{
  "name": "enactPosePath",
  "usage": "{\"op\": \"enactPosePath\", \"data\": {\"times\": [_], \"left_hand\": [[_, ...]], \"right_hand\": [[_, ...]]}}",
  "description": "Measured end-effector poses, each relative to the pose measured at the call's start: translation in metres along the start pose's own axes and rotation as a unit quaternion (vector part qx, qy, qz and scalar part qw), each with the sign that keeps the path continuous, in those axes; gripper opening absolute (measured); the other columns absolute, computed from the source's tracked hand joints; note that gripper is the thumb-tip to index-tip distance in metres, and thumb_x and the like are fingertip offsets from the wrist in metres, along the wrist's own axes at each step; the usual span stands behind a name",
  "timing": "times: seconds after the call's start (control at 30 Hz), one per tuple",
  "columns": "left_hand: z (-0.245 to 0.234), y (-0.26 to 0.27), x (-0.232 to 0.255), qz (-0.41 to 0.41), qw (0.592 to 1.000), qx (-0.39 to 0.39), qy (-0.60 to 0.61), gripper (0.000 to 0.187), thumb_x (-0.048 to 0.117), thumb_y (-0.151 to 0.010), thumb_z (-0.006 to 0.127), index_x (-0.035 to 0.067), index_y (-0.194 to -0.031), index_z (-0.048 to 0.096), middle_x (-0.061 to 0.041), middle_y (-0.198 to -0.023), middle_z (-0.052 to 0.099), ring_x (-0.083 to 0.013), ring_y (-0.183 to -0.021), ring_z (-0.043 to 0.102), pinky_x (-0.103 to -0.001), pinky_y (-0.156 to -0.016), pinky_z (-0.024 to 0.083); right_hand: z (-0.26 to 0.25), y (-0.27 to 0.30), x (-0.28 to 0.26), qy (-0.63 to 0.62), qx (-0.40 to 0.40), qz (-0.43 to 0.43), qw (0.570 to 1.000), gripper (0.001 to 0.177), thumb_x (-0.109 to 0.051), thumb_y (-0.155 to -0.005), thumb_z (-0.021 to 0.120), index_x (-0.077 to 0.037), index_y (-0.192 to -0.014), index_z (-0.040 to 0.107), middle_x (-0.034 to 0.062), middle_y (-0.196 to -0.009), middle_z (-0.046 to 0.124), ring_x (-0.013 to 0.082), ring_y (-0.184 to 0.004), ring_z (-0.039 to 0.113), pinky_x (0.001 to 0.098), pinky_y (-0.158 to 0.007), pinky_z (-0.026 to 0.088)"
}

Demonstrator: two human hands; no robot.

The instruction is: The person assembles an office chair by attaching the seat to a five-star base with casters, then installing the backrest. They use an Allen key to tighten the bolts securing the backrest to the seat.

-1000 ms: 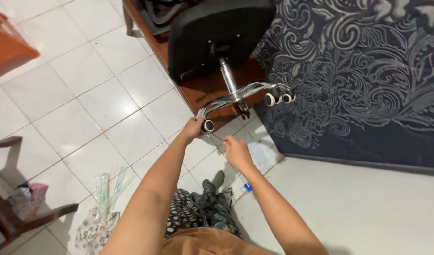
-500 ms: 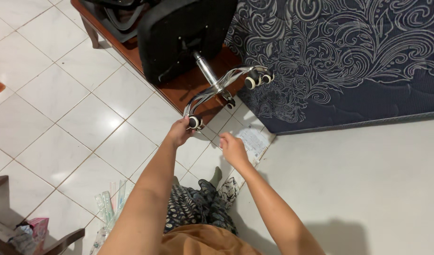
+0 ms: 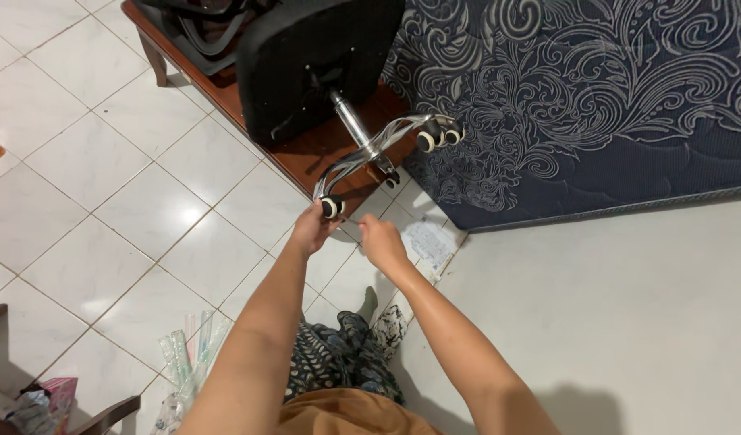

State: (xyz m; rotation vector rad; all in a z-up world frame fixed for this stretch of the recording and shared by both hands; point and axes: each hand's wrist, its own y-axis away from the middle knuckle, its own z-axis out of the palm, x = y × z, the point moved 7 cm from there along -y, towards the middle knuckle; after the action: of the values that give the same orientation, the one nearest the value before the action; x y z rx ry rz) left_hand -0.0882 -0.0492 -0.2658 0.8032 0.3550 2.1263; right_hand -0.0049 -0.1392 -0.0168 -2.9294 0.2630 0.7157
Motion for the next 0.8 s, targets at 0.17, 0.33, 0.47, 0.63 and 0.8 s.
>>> {"op": "enactPosePath", "data": {"times": [0.17,0.33,0.47,0.63,0.8], "left_hand": [[-0.002,0.001,-0.004,-0.018,0.999,0.014,-0.025,0.047,0.039,-0.111,0.033,0.004,-0.135,0.054,-0.012,-0.128,0.067,-0.0230,-0.109,0.065,-0.041,-0.101,0.049],[-0.002,0.001,-0.005,-0.018,1.000,0.020,-0.007,0.044,0.035,-0.111,0.032,0.006,-0.135,0.053,-0.010,-0.130,0.067,-0.0228,-0.116,0.066,-0.041,-0.104,0.049],[-0.004,0.007,-0.006,-0.024,1.000,0.018,0.008,0.045,0.035,-0.111,0.030,0.004,-0.135,0.053,-0.012,-0.130,0.067,-0.0235,-0.116,0.067,-0.040,-0.106,0.050],[-0.010,0.009,-0.002,-0.025,0.999,0.025,-0.016,0.048,0.035,-0.112,0.030,0.001,-0.136,0.055,-0.014,-0.128,0.066,-0.0244,-0.112,0.066,-0.039,-0.106,0.051],[-0.014,0.009,-0.001,-0.031,0.999,0.025,-0.014,0.046,0.033,-0.111,0.030,0.003,-0.137,0.053,-0.012,-0.128,0.067,-0.0236,-0.113,0.066,-0.038,-0.105,0.052]], "right_hand": [[-0.024,-0.015,-0.002,-0.012,0.009,0.032,0.999,0.011,-0.013,-0.096,0.062,-0.006,-0.098,0.070,0.0190,-0.074,0.070,0.0411,-0.073,0.069,0.0496,-0.069,0.054],[-0.018,-0.021,-0.003,-0.015,0.006,0.050,0.999,0.010,-0.013,-0.097,0.062,-0.006,-0.097,0.069,0.0168,-0.071,0.070,0.0377,-0.070,0.070,0.0477,-0.067,0.054],[0.001,-0.010,0.012,-0.049,-0.002,0.037,0.998,0.011,-0.012,-0.097,0.062,-0.003,-0.099,0.068,0.0144,-0.070,0.070,0.0331,-0.068,0.071,0.0448,-0.065,0.055],[0.066,0.014,0.081,-0.342,-0.091,0.258,0.899,0.016,-0.012,-0.102,0.056,0.001,-0.109,0.063,0.0077,-0.076,0.066,0.0169,-0.066,0.063,0.0402,-0.071,0.059],[0.097,0.020,0.109,-0.637,-0.094,0.366,0.672,0.021,-0.007,-0.104,0.053,0.002,-0.121,0.059,0.0047,-0.086,0.053,0.0115,-0.070,0.050,0.0420,-0.092,0.064]]}}
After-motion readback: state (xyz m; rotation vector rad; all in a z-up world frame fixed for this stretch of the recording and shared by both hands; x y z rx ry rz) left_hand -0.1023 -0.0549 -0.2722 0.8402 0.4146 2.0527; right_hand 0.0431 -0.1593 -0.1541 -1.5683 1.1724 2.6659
